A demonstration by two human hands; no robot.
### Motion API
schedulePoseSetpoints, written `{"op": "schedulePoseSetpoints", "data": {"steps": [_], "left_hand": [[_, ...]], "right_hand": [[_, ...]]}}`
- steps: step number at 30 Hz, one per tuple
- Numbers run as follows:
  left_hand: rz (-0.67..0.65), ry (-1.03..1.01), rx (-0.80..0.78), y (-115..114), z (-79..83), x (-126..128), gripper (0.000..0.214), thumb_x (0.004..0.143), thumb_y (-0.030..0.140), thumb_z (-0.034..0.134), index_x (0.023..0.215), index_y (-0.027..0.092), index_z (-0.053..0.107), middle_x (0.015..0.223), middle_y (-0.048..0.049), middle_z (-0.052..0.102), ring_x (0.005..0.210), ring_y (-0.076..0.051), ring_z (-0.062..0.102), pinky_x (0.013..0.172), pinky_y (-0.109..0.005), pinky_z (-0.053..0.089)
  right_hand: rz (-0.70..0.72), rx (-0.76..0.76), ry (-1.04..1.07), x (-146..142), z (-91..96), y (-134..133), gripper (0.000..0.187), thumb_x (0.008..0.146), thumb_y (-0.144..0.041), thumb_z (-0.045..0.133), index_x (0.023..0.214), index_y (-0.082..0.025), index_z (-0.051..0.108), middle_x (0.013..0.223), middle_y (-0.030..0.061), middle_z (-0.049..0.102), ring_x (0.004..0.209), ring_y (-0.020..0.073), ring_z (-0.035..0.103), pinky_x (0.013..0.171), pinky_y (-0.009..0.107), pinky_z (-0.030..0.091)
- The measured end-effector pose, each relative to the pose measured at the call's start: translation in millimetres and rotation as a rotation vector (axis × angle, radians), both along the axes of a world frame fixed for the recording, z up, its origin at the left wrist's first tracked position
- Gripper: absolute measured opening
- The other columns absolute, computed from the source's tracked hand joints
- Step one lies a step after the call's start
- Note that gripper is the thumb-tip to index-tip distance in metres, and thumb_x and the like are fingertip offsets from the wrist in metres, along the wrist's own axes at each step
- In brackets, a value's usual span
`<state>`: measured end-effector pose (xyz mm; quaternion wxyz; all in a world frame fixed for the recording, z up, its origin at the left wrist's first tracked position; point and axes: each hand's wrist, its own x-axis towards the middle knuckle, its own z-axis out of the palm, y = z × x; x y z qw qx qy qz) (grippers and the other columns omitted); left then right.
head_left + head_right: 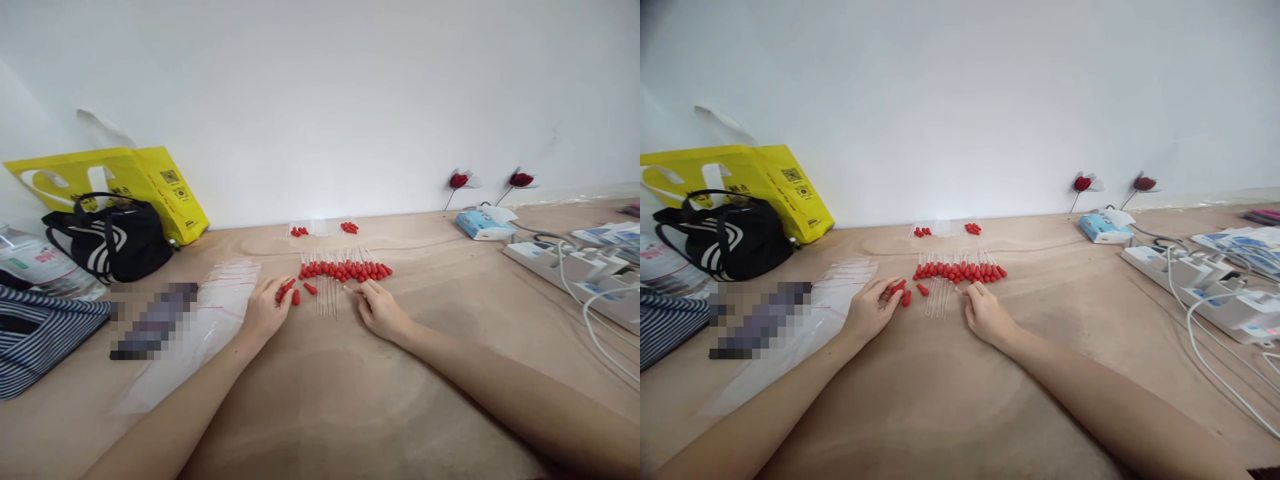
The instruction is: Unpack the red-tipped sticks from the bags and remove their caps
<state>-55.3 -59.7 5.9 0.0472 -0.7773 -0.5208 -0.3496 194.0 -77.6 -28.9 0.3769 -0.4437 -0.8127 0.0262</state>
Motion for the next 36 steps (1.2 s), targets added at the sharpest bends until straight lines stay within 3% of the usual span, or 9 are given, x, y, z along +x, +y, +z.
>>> {"op": "schedulePoseSetpoints", "data": {"steps": [5,9,13,20,24,29,36], "left_hand": [[0.0,0.087,-0.008,2.9,-2.1,4.0,0.023,0.077,0.034,0.051,0.09,0.018,0.061,0.075,-0.0042,0.061,0.074,-0.019,0.054,0.073,-0.031,0.043],[-0.027,0.189,0.055,0.2,-1.2,7.7,0.033,0.077,0.042,0.052,0.099,0.02,0.06,0.093,-0.0068,0.058,0.088,-0.021,0.051,0.081,-0.035,0.039],[-0.111,0.313,0.008,1.8,-3.6,14.0,0.031,0.082,0.038,0.045,0.107,0.025,0.056,0.111,-0.0069,0.052,0.103,-0.023,0.046,0.088,-0.04,0.034],[-0.146,0.3,-0.008,5.0,-4.9,19.3,0.021,0.084,0.034,0.042,0.09,0.021,0.057,0.105,-0.0049,0.055,0.102,-0.021,0.046,0.09,-0.04,0.031],[-0.043,0.222,-0.007,2.5,-2.3,17.9,0.019,0.084,0.033,0.041,0.085,0.019,0.054,0.095,-0.0052,0.059,0.094,-0.022,0.05,0.086,-0.04,0.034],[0.122,0.096,-0.048,7.8,-7.3,10.1,0.025,0.084,0.032,0.038,0.095,0.015,0.053,0.095,-0.0092,0.058,0.094,-0.023,0.051,0.084,-0.039,0.038],[0.149,0.031,-0.175,7.0,-11.9,8.8,0.027,0.082,0.034,0.04,0.096,0.015,0.054,0.097,-0.0094,0.055,0.093,-0.023,0.052,0.084,-0.037,0.041]], "right_hand": [[-0.007,-0.008,0.033,-16.5,-1.9,9.8,0.019,0.072,-0.003,0.039,0.081,-0.014,0.051,0.083,0.0076,0.049,0.075,0.0154,0.052,0.069,0.028,0.046],[0.036,-0.059,0.045,-27.5,1.4,10.6,0.015,0.077,-0.01,0.042,0.082,-0.014,0.054,0.085,0.0078,0.048,0.079,0.0155,0.051,0.073,0.029,0.046],[0.065,-0.082,0.037,-29.6,5.2,8.5,0.013,0.08,-0.016,0.044,0.084,-0.015,0.057,0.087,0.0078,0.049,0.082,0.016,0.051,0.076,0.031,0.046],[0.167,-0.073,0.0,-28.6,10.4,6.4,0.018,0.083,-0.018,0.04,0.091,-0.015,0.057,0.093,0.0091,0.051,0.089,0.0172,0.052,0.082,0.033,0.045],[0.205,-0.075,-0.023,-28.2,10.4,6.3,0.02,0.08,-0.013,0.042,0.096,-0.014,0.055,0.1,0.0104,0.051,0.094,0.0178,0.051,0.084,0.033,0.045],[0.187,-0.09,-0.023,-27.4,7.8,7.6,0.024,0.079,-0.013,0.043,0.101,-0.014,0.053,0.106,0.012,0.05,0.1,0.0191,0.05,0.087,0.035,0.044],[0.236,-0.113,-0.04,-28.5,7.7,12.2,0.028,0.077,-0.01,0.043,0.104,-0.014,0.05,0.11,0.0123,0.049,0.104,0.0189,0.049,0.089,0.036,0.043]]}}
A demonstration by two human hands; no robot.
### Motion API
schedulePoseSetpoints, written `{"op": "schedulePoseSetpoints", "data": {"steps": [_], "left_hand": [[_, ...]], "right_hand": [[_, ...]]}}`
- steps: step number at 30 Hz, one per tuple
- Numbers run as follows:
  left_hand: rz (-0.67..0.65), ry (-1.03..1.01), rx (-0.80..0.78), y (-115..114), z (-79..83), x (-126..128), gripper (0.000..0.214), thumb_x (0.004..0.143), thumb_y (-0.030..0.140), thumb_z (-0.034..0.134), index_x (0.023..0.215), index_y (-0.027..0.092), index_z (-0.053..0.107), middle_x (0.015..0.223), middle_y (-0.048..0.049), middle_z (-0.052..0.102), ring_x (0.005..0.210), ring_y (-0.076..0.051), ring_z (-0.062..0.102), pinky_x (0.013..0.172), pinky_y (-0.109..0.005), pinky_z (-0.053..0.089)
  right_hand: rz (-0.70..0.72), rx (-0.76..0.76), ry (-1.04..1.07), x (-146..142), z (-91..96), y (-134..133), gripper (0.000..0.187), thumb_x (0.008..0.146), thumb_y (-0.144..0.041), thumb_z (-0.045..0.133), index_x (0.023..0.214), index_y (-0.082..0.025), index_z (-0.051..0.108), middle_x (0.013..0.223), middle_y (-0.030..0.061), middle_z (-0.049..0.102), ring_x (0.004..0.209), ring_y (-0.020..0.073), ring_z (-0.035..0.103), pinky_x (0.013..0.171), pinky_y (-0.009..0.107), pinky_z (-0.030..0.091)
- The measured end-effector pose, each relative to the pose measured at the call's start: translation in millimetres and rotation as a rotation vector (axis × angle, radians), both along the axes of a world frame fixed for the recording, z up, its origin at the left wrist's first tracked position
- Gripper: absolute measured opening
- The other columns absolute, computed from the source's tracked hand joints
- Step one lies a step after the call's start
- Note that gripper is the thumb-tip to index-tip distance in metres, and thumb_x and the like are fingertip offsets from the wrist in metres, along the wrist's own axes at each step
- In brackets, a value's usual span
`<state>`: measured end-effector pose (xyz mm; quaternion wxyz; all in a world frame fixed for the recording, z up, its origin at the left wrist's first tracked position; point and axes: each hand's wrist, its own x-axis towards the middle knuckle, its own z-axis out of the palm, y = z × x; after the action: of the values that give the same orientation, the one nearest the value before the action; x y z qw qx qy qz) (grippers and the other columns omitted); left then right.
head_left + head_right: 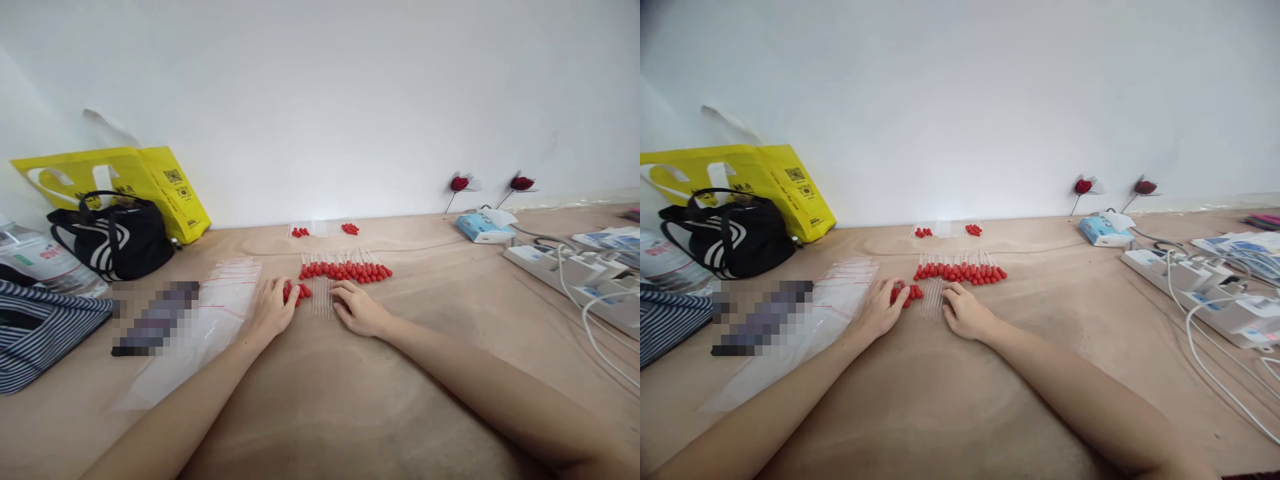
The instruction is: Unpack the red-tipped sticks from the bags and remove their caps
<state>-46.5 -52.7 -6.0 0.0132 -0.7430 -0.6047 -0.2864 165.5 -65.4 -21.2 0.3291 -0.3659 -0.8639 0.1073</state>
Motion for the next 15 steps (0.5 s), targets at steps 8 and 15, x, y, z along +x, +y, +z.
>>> {"op": "schedulePoseSetpoints", "data": {"steps": [8,15], "left_hand": [[-0.067,-0.078,0.01,-9.5,2.1,5.5,0.026,0.081,0.033,0.04,0.094,0.017,0.055,0.094,-0.0074,0.055,0.09,-0.019,0.052,0.084,-0.034,0.041],[0.137,-0.084,-0.166,23.5,26.6,8.1,0.029,0.077,0.039,0.044,0.089,0.019,0.06,0.099,-0.0076,0.06,0.101,-0.022,0.051,0.088,-0.032,0.038]], "right_hand": [[0.014,0.001,0.011,-7.5,-1.5,10.9,0.033,0.075,-0.006,0.04,0.105,-0.012,0.048,0.11,0.0129,0.05,0.104,0.0193,0.049,0.089,0.036,0.043],[0.014,0.017,0.07,16.6,-1.4,-2.9,0.037,0.071,-0.001,0.038,0.104,-0.015,0.049,0.104,0.0104,0.053,0.098,0.0178,0.051,0.086,0.035,0.044]]}}
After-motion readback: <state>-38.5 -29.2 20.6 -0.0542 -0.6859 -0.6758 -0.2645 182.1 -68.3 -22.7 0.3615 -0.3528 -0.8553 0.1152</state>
